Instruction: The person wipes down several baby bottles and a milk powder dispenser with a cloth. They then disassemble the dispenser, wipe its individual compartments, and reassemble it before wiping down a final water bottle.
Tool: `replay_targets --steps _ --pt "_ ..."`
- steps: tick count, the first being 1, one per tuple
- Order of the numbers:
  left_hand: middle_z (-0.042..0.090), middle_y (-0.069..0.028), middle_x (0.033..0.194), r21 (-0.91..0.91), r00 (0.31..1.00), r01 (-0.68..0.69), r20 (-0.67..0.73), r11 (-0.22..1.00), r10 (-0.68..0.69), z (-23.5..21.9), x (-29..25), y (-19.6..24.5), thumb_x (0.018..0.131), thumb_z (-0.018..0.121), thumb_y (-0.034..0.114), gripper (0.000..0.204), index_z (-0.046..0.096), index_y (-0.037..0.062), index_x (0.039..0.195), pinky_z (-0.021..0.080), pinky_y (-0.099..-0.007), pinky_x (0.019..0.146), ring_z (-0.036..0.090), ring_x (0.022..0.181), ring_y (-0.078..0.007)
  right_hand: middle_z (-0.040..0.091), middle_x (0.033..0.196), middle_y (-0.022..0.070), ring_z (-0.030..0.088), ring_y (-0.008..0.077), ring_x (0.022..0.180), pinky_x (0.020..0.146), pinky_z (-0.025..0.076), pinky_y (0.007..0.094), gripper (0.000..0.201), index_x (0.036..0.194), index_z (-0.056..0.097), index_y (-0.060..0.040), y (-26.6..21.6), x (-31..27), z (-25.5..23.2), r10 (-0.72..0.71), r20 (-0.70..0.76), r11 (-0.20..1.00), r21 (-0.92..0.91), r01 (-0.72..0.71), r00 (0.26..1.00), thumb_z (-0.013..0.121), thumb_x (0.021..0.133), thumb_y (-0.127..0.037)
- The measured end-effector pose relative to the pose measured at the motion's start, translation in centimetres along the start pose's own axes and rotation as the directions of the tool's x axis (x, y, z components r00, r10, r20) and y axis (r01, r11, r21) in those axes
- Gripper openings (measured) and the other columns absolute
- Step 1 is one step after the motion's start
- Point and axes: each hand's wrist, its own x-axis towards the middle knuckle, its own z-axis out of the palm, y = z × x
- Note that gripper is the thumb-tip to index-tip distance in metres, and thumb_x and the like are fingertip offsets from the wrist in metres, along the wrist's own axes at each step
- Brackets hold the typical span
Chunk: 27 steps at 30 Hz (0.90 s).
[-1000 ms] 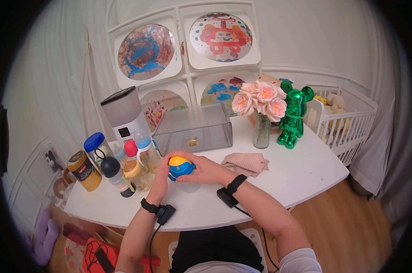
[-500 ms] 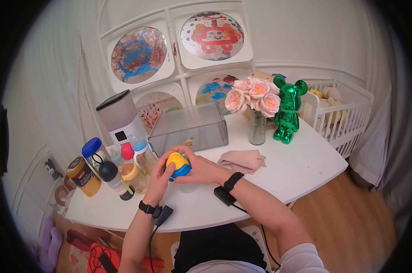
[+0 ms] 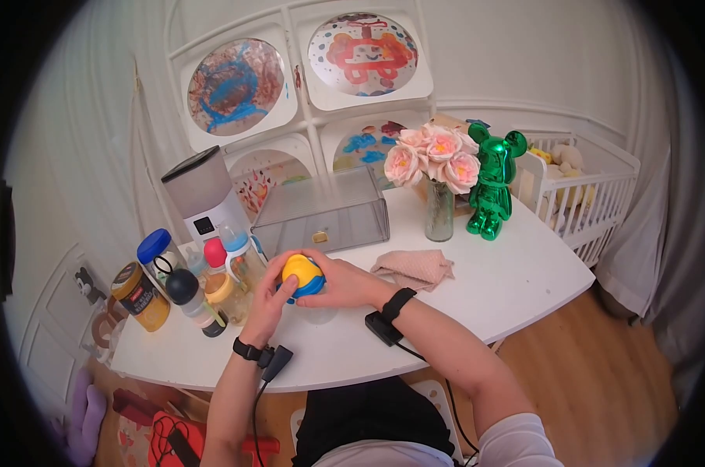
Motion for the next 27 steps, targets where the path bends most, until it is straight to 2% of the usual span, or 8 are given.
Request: replay_targets --steps 6,9,13,18,20,22,23,27 --pt "0.048 -0.0094 0.145 -0.017 1.000 -0.010 0.008 1.000 0.010 -0.3 0.0 -0.2 0.104 0.068 0.024 0.049 0.057 0.0068 0.149 0.041 -0.0345 0.115 0.051 0.135 -0.0217 0.064 0.135 0.0206 0.065 0.0320 0.124 0.105 0.051 0.0384 0.093 0.153 0.038 -0.0050 -0.2 0.1 -0.1 0.017 0.004 0.998 0.060 -0.017 1.000 0.090 0.083 -0.039" --pt "0.046 -0.0109 0.146 0.094 0.999 -0.053 -0.005 0.994 0.054 -0.3 0.0 -0.4 0.103 0.069 0.025 0.050 0.057 0.0091 0.149 0.040 -0.0364 0.117 0.049 0.139 -0.0233 0.062 0.136 0.0193 0.063 0.0286 0.126 0.106 0.050 0.0371 0.093 0.150 0.039 -0.0031 0.2 0.2 -0.2 0.091 0.024 0.991 0.099 -0.092 0.996 0.091 0.082 -0.039" --pt "0.043 -0.0125 0.150 0.105 0.998 -0.058 -0.005 0.993 0.059 -0.2 0.0 -0.2 0.103 0.068 0.028 0.051 0.057 0.0105 0.150 0.039 -0.0386 0.118 0.046 0.141 -0.0248 0.063 0.133 0.0191 0.064 0.0276 0.123 0.105 0.051 0.0368 0.091 0.148 0.041 -0.0020 1.1 0.5 0.0 0.057 -0.002 0.989 0.139 -0.056 0.998 0.092 0.082 -0.039" --pt "0.042 -0.0113 0.152 0.246 0.989 -0.117 -0.055 0.962 0.134 -0.5 0.4 -2.0 0.105 0.064 0.028 0.054 0.051 0.0109 0.155 0.040 -0.0407 0.118 0.047 0.140 -0.0247 0.065 0.133 0.0211 0.066 0.0326 0.123 0.104 0.052 0.0393 0.087 0.150 0.042 -0.0029 0.6 0.6 0.3 0.046 -0.071 0.999 -0.010 -0.047 0.996 0.089 0.085 -0.036" --pt "0.042 -0.0115 0.152 0.219 0.976 -0.076 -0.184 0.973 0.117 -0.5 0.3 -2.5 0.107 0.061 0.028 0.057 0.044 0.0118 0.159 0.042 -0.0419 0.117 0.049 0.138 -0.0248 0.066 0.132 0.0251 0.067 0.0382 0.122 0.104 0.052 0.0412 0.090 0.150 0.042 -0.0024 1.4 0.9 0.6 0.037 -0.155 0.999 -0.026 -0.041 0.987 0.089 0.083 -0.040" --pt "0.042 -0.0125 0.151 0.222 0.977 -0.050 -0.192 0.974 0.094 -0.6 0.4 -2.6 0.106 0.063 0.024 0.057 0.043 0.0118 0.158 0.045 -0.0423 0.115 0.050 0.136 -0.0245 0.066 0.134 0.0243 0.067 0.0391 0.122 0.104 0.052 0.0421 0.093 0.151 0.044 -0.0043 2.6 1.4 0.5 -0.015 -0.327 0.993 -0.118 -0.025 0.945 0.090 0.081 -0.045" --pt "0.042 -0.0125 0.150 0.244 0.976 -0.061 -0.188 0.968 0.109 -0.4 0.3 -2.8 0.105 0.064 0.020 0.056 0.044 0.0114 0.157 0.047 -0.0415 0.114 0.051 0.135 -0.0244 0.066 0.134 0.0243 0.067 0.0391 0.122 0.104 0.052 0.0421 0.093 0.151 0.044 -0.0043 2.7 1.3 0.2 -0.012 -0.323 0.993 -0.116 -0.027 0.946 0.090 0.081 -0.045" --pt "0.043 -0.0121 0.146 0.312 0.986 -0.040 -0.143 0.949 0.088 0.3 0.3 -2.9 0.100 0.069 0.011 0.055 0.050 0.0106 0.152 0.051 -0.0385 0.111 0.053 0.133 -0.0239 0.069 0.131 0.0232 0.068 0.0412 0.120 0.100 0.054 0.0450 0.093 0.152 0.047 -0.0072 2.6 1.2 -1.5 0.181 -0.378 0.941 -0.203 -0.272 0.908 0.087 0.081 -0.053"
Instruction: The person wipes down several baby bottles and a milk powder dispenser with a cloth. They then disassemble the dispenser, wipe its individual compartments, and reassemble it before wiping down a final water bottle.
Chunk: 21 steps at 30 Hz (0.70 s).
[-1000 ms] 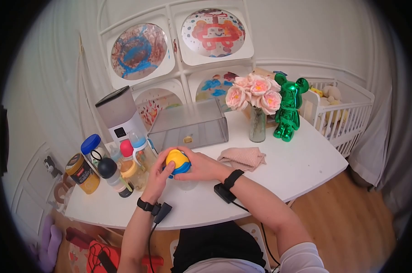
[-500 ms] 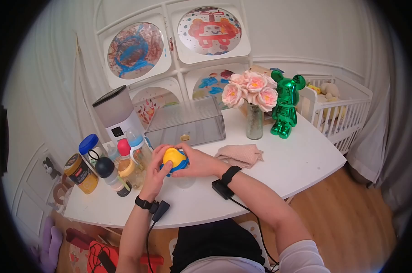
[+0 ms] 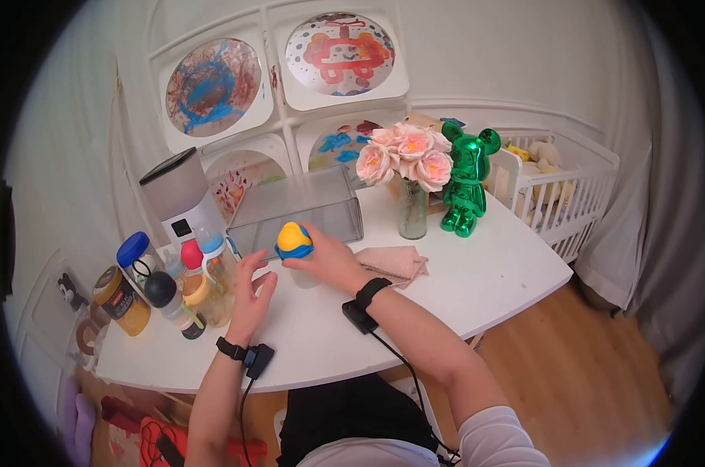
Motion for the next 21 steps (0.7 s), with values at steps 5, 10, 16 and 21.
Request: replay_targets --steps 5,10,16,21 --pt "0.043 -0.0132 0.144 -0.036 0.999 0.029 0.038 0.999 -0.027 0.2 0.0 0.2 0.100 0.069 0.009 0.052 0.052 0.0101 0.150 0.056 -0.0355 0.104 0.056 0.129 -0.0238 0.077 0.103 0.0223 0.076 0.0417 0.096 0.081 0.059 0.0497 0.089 0.146 0.052 -0.0048 -1.3 0.5 -1.4 0.082 -0.079 0.893 -0.437 -0.108 0.994 0.079 0.084 -0.061" --pt "0.043 -0.0113 0.144 -0.046 0.999 0.035 0.038 0.998 -0.033 0.4 -0.4 -0.4 0.100 0.067 0.006 0.053 0.052 0.0117 0.150 0.056 -0.0317 0.101 0.059 0.127 -0.0208 0.078 0.097 0.0210 0.076 0.0394 0.091 0.078 0.059 0.0490 0.085 0.143 0.055 -0.0038 -1.7 1.1 -1.8 0.101 -0.076 0.824 -0.553 -0.126 0.992 0.079 0.083 -0.059" --pt "0.042 -0.0122 0.144 -0.037 0.995 0.081 0.056 0.996 -0.079 0.4 -0.5 -0.5 0.100 0.068 0.006 0.050 0.053 0.0117 0.148 0.057 -0.0330 0.100 0.059 0.126 -0.0212 0.078 0.097 0.0199 0.076 0.0383 0.092 0.080 0.059 0.0482 0.081 0.138 0.056 -0.0024 0.8 1.7 -4.8 0.140 -0.134 0.813 -0.550 -0.191 0.981 0.078 0.081 -0.055" --pt "0.041 -0.0133 0.143 0.012 0.987 0.108 0.117 0.994 -0.108 0.3 -0.7 -0.4 0.100 0.068 0.010 0.049 0.054 0.0118 0.147 0.057 -0.0347 0.101 0.058 0.126 -0.0231 0.077 0.103 0.0225 0.075 0.0419 0.100 0.086 0.057 0.0502 0.075 0.131 0.056 -0.0033 0.0 0.9 -7.2 0.259 -0.140 0.790 -0.539 -0.293 0.956 0.076 0.080 -0.054"
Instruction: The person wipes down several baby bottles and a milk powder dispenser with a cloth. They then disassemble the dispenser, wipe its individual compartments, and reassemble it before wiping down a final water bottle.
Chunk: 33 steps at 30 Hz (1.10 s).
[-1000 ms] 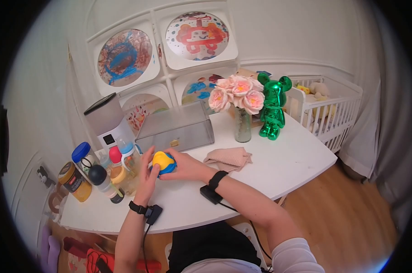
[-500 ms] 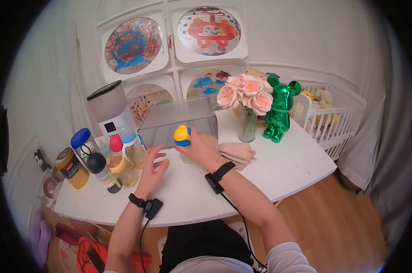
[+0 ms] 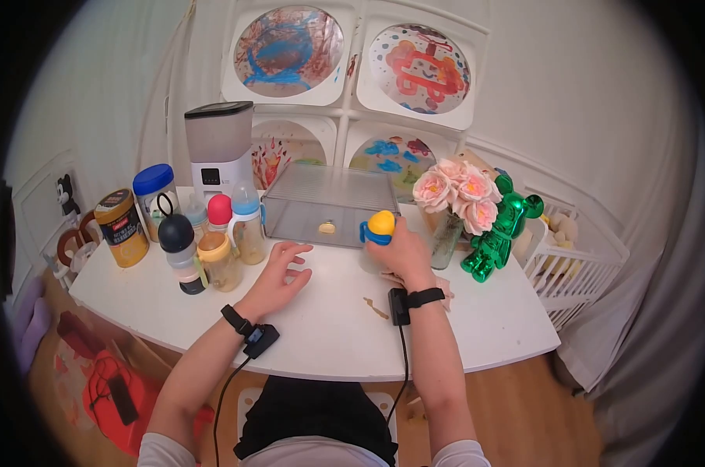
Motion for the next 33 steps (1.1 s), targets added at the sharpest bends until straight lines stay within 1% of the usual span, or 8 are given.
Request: replay_targets --steps 7,9,16,19,24,26,28,33 --pt "0.041 -0.0145 0.143 0.036 0.998 0.037 0.045 0.999 -0.038 0.1 0.0 -0.1 0.100 0.069 0.012 0.048 0.055 0.0118 0.146 0.057 -0.0349 0.101 0.059 0.125 -0.0240 0.076 0.107 0.0239 0.073 0.0444 0.103 0.089 0.057 0.0508 0.077 0.130 0.051 -0.0006 3.0 0.0 -0.8 0.065 -0.028 0.998 0.007 -0.065 0.997 0.077 0.079 -0.053" --pt "0.041 -0.0147 0.143 0.043 0.997 0.049 0.064 0.998 -0.052 0.0 0.1 -0.1 0.100 0.068 0.012 0.047 0.056 0.0118 0.145 0.057 -0.0343 0.101 0.059 0.125 -0.0240 0.076 0.110 0.0253 0.073 0.0449 0.105 0.090 0.057 0.0507 0.080 0.133 0.048 -0.0001 3.6 0.1 -1.0 0.146 -0.033 0.989 0.004 -0.146 0.989 0.078 0.079 -0.052" --pt "0.042 -0.0147 0.143 0.059 0.994 0.052 0.090 0.997 -0.057 0.0 0.0 0.0 0.100 0.068 0.012 0.046 0.057 0.0117 0.145 0.057 -0.0340 0.101 0.060 0.124 -0.0235 0.076 0.111 0.0272 0.073 0.0438 0.106 0.091 0.058 0.0503 0.086 0.136 0.046 0.0029 3.6 -0.2 -2.0 0.137 -0.023 0.987 -0.084 -0.139 0.990 0.079 0.079 -0.052" --pt "0.044 -0.0140 0.142 0.063 0.993 0.052 0.099 0.997 -0.059 0.0 0.0 -0.1 0.101 0.067 0.013 0.044 0.057 0.0111 0.144 0.057 -0.0338 0.100 0.060 0.123 -0.0231 0.076 0.111 0.0264 0.074 0.0426 0.107 0.091 0.058 0.0504 0.085 0.135 0.048 0.0030 3.7 -0.2 -2.0 0.230 -0.060 0.962 -0.136 -0.236 0.971 0.080 0.078 -0.051" --pt "0.058 -0.0111 0.130 0.094 0.993 0.052 0.104 0.994 -0.061 -0.1 -0.1 -0.5 0.102 0.066 0.014 0.037 0.062 0.0088 0.139 0.057 -0.0322 0.096 0.065 0.113 -0.0202 0.076 0.110 0.0254 0.074 0.0426 0.106 0.090 0.059 0.0503 0.081 0.132 0.050 0.0023 4.2 0.1 -1.6 0.240 -0.086 0.959 -0.135 -0.250 0.967 0.080 0.079 -0.052" --pt "0.065 -0.0093 0.123 0.093 0.997 0.046 0.057 0.995 -0.051 -0.3 -0.2 -0.2 0.102 0.066 0.013 0.032 0.066 0.0074 0.134 0.058 -0.0322 0.093 0.068 0.107 -0.0192 0.076 0.111 0.0256 0.074 0.0432 0.105 0.091 0.058 0.0503 0.082 0.130 0.051 0.0024 4.4 0.1 -1.4 0.226 -0.087 0.966 -0.110 -0.235 0.970 0.080 0.079 -0.054" --pt "0.069 -0.0117 0.116 0.123 0.999 -0.018 -0.038 0.992 0.023 -0.3 0.1 -0.5 0.102 0.065 0.018 0.026 0.070 0.0071 0.125 0.059 -0.0340 0.086 0.072 0.097 -0.0231 0.076 0.111 0.0266 0.074 0.0433 0.106 0.092 0.058 0.0501 0.086 0.130 0.053 0.0033 4.5 -0.3 -2.2 0.212 -0.074 0.972 -0.091 -0.218 0.974 0.081 0.077 -0.058" --pt "0.070 -0.0116 0.114 0.085 0.983 -0.064 -0.166 0.994 0.078 -1.2 0.8 0.1 0.102 0.064 0.013 0.021 0.072 0.0048 0.119 0.059 -0.0323 0.081 0.073 0.094 -0.0225 0.076 0.113 0.0273 0.073 0.0419 0.110 0.095 0.057 0.0488 0.091 0.133 0.062 0.0054 2.6 -4.0 -6.8 0.229 -0.163 0.966 -0.083 -0.245 0.960 0.078 0.078 -0.065"
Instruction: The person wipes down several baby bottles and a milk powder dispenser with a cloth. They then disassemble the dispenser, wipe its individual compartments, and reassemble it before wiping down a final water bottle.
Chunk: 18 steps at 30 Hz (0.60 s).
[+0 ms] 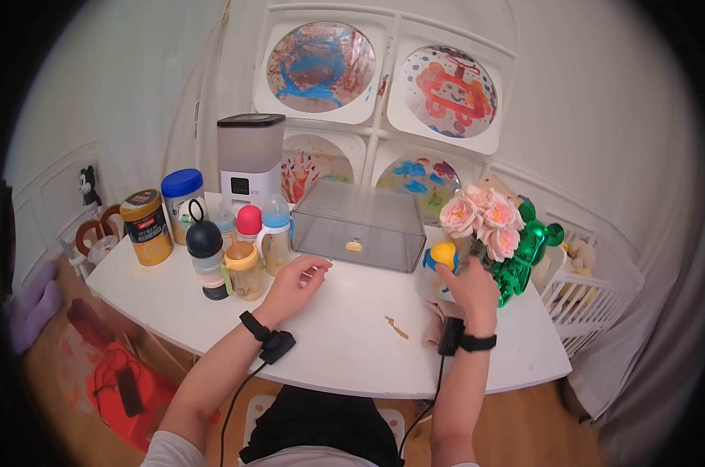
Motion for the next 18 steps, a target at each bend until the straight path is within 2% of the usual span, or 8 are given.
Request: replay_targets --steps 3,5,7,9,10,15,17,18 --pt "0.070 -0.0116 0.114 -0.067 1.000 -0.010 -0.021 0.998 0.008 0.0 -0.2 -0.3 0.102 0.063 0.012 0.020 0.072 0.0045 0.119 0.059 -0.0317 0.080 0.072 0.093 -0.0217 0.076 0.114 0.0259 0.073 0.0411 0.110 0.095 0.057 0.0484 0.087 0.128 0.069 0.0054 1.4 -2.1 -1.5 -0.022 0.106 1.000 -0.004 0.022 0.994 0.076 0.080 -0.066" --pt "0.069 -0.0116 0.113 -0.090 1.000 -0.003 -0.015 0.996 0.002 0.1 -0.5 -0.4 0.102 0.063 0.011 0.020 0.072 0.0045 0.119 0.059 -0.0316 0.080 0.072 0.092 -0.0214 0.077 0.114 0.0251 0.073 0.0398 0.110 0.095 0.057 0.0467 0.085 0.126 0.072 0.0042 2.4 -3.4 -2.1 -0.121 0.233 0.981 -0.121 0.152 0.965 0.075 0.081 -0.067" --pt "0.069 -0.0089 0.116 -0.076 0.999 0.025 0.043 0.997 -0.022 0.4 -0.5 -0.3 0.104 0.062 0.010 0.021 0.071 0.0049 0.122 0.057 -0.0298 0.084 0.069 0.095 -0.0181 0.078 0.109 0.0244 0.075 0.0396 0.105 0.092 0.058 0.0452 0.086 0.123 0.073 0.0037 3.5 -3.1 -2.2 -0.163 0.255 0.970 -0.134 0.202 0.953 0.074 0.079 -0.070" --pt "0.069 -0.0090 0.116 -0.090 0.998 0.043 0.056 0.995 -0.038 0.6 -0.5 -0.5 0.104 0.062 0.010 0.021 0.072 0.0051 0.122 0.057 -0.0300 0.085 0.069 0.095 -0.0181 0.078 0.104 0.0240 0.076 0.0396 0.097 0.089 0.059 0.0442 0.086 0.117 0.074 0.0033 1.4 -3.8 -3.3 -0.050 0.601 0.928 -0.267 0.259 0.798 0.073 0.078 -0.073" --pt "0.069 -0.0090 0.116 -0.076 0.996 0.058 0.071 0.995 -0.053 0.7 -0.4 -0.4 0.104 0.063 0.010 0.021 0.072 0.0054 0.122 0.057 -0.0302 0.085 0.069 0.095 -0.0181 0.077 0.094 0.0239 0.076 0.0396 0.090 0.082 0.060 0.0435 0.079 0.112 0.073 0.0048 0.4 -4.4 -3.5 -0.056 0.654 0.908 -0.281 0.311 0.754 0.075 0.080 -0.067" --pt "0.065 -0.0100 0.123 -0.078 0.990 0.077 0.121 0.994 -0.067 0.7 -0.7 -0.9 0.102 0.064 0.011 0.025 0.070 0.0069 0.126 0.057 -0.0307 0.087 0.068 0.098 -0.0188 0.076 0.093 0.0246 0.074 0.0422 0.087 0.080 0.058 0.0481 0.062 0.116 0.066 0.0036 2.3 -4.7 1.3 -0.264 0.623 0.829 -0.243 0.504 0.736 0.071 0.084 -0.050" --pt "0.064 -0.0109 0.127 -0.066 0.987 0.077 0.149 0.995 -0.067 0.6 -0.6 -1.1 0.102 0.065 0.012 0.028 0.068 0.0075 0.130 0.057 -0.0309 0.087 0.068 0.100 -0.0189 0.075 0.097 0.0252 0.075 0.0371 0.090 0.084 0.058 0.0438 0.052 0.125 0.065 0.0015 1.1 -4.5 1.5 -0.421 0.596 0.838 -0.033 0.544 0.684 0.071 0.086 -0.032" --pt "0.061 -0.0138 0.131 -0.048 0.974 0.115 0.202 0.992 -0.103 0.7 -0.7 -1.0 0.101 0.066 0.016 0.036 0.063 0.0048 0.135 0.058 -0.0322 0.091 0.068 0.103 -0.0208 0.075 0.097 0.0252 0.075 0.0371 0.090 0.084 0.058 0.0438 0.052 0.125 0.065 0.0015 0.6 -4.1 1.9 -0.427 0.589 0.838 -0.027 0.545 0.686 0.071 0.086 -0.032"
